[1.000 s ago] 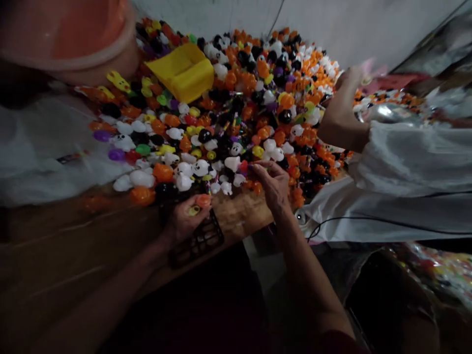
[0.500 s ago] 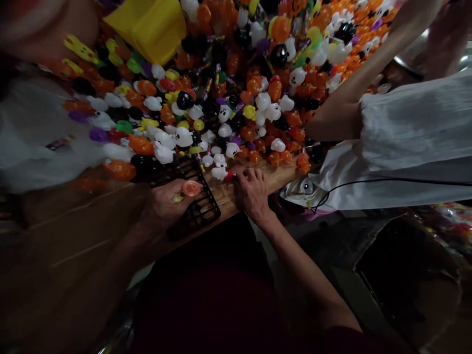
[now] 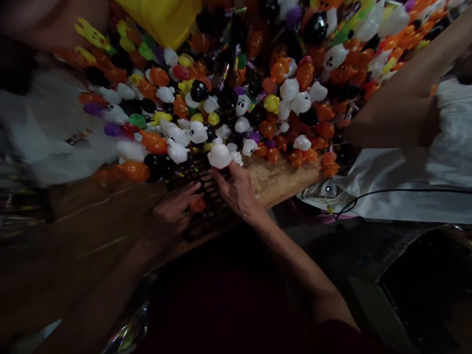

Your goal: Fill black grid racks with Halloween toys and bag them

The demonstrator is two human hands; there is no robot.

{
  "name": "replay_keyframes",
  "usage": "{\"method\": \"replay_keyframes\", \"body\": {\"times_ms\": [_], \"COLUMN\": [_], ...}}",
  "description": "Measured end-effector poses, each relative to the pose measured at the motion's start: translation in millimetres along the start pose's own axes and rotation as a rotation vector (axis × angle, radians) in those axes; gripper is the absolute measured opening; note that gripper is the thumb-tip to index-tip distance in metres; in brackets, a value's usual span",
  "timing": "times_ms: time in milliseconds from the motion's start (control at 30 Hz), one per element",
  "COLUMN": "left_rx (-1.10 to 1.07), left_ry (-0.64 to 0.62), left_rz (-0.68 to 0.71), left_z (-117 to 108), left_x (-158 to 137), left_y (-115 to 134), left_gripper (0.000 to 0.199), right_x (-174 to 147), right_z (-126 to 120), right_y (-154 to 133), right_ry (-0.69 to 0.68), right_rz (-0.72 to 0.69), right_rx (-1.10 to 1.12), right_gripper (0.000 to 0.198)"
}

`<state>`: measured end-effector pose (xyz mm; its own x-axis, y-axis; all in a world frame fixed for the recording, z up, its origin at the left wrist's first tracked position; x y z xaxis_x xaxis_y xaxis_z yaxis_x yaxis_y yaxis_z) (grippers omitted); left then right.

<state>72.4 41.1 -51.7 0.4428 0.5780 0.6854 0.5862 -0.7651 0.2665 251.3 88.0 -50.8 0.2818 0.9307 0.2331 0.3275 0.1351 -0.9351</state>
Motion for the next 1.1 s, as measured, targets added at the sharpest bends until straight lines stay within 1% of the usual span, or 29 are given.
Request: {"method": "replay_keyframes", "body": {"times_ms": [67,133,233,333,400,500,600,700,833,933,1000,1100], "left_rx": [0.002,-0.002,-0.01,-0.018,-0.024,-0.045,-0.042,-0.008,0.0,-0.001,-0.006,0.002], "left_ry": [0.017,0.044,0.046,0.023,0.033,0.041,0.008,0.001,-0.022,-0.019,-0.012,-0.005], "left_rz": [-0.013,-0.031,-0.027,-0.054,-0.078,-0.082,-0.078,-0.078,-0.074,-0.063,-0.052,-0.054], "left_z": [1.2,2.4,4.7,5.7,4.4,2.9,3.4,2.4,1.9,0.1,-1.2,-1.9], "left_x": [-0.2,-1.9,-4.7,-5.3,-4.7,-4.3,-4.4,-3.1,0.6,3.6,5.3,7.0], "left_y": [-0.3,-1.5,-2.1,-2.7,-3.0,-2.3,-1.8,-0.8,1.3,2.1,2.4,1.9], "left_gripper": [0.024,0.025,0.022,0.021,0.022,0.023,0.023,0.022,0.021,0.022,0.024,0.027], "right_x": [7.7,15.2,25.8,33.6,35.5,32.2,26.4,24.4,25.4,24.1,22.8,22.0], "right_z": [14.4,21.0,15.4,1.6,-4.8,0.2,16.1,22.8,16.4,14.0,14.6,17.7], "right_y": [2.8,5.1,7.9,7.8,6.2,7.0,12.0,15.1,12.3,10.5,12.3,16.8], "right_ry": [-0.042,-0.051,-0.003,0.049,0.095,0.103,0.042,0.031,0.085,0.104,0.107,0.076], "right_rz": [0.032,0.011,-0.015,0.011,0.019,0.031,0.038,0.003,-0.113,-0.195,-0.202,-0.17], "right_rx": [0.049,0.069,0.031,-0.016,-0.025,0.001,0.043,-0.003,-0.133,-0.184,-0.184,-0.152], "right_gripper": [0.035,0.037,0.036,0.035,0.035,0.033,0.035,0.033,0.028,0.026,0.024,0.023]}}
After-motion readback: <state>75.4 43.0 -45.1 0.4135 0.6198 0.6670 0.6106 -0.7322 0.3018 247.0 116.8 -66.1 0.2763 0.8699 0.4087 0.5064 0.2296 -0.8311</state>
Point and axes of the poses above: each hand's wrist, its own x-axis towards the middle knuckle, its own z-axis out of the palm, y = z × x, the point moved 5 cm from there along x, towards the middle knuckle, and after that the axes turned 12 degrees about y, right-handed, at the moved point
